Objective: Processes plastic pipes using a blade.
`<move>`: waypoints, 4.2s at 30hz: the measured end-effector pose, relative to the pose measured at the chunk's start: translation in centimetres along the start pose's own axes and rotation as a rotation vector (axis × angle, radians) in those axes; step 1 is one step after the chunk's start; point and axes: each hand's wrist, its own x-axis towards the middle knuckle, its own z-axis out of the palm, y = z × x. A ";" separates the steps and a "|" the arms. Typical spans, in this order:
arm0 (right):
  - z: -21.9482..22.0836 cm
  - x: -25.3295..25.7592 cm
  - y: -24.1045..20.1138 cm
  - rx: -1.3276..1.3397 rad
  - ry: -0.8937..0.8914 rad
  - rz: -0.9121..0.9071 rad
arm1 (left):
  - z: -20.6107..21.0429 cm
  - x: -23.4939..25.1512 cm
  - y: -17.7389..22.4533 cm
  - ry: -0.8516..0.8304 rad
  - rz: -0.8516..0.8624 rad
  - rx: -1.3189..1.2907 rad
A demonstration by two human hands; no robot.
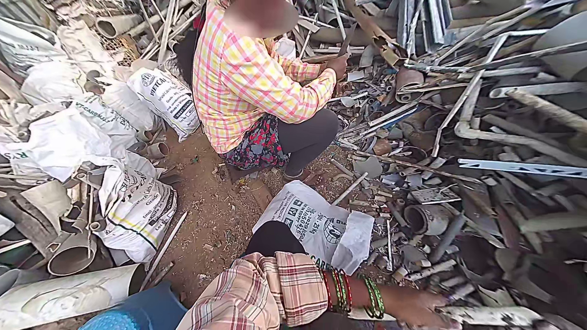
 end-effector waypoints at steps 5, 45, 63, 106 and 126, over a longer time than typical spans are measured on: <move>-0.9 0.6 4.0 -0.101 0.131 -0.049 | 0.8 2.7 -1.5 -0.060 -0.388 -0.040; -0.2 -0.7 -0.9 0.082 0.212 0.318 | 0.5 2.7 -5.0 -0.200 -0.465 -0.866; -1.8 0.6 -0.1 -0.422 0.305 0.531 | -1.7 4.3 -4.0 0.341 -0.426 -0.356; -0.9 0.8 3.0 -1.057 -0.352 0.667 | -3.3 4.5 -4.1 0.393 -0.375 -0.467; -1.0 0.4 3.5 -1.016 -0.387 0.587 | -3.1 4.7 -4.4 0.378 -0.392 -0.437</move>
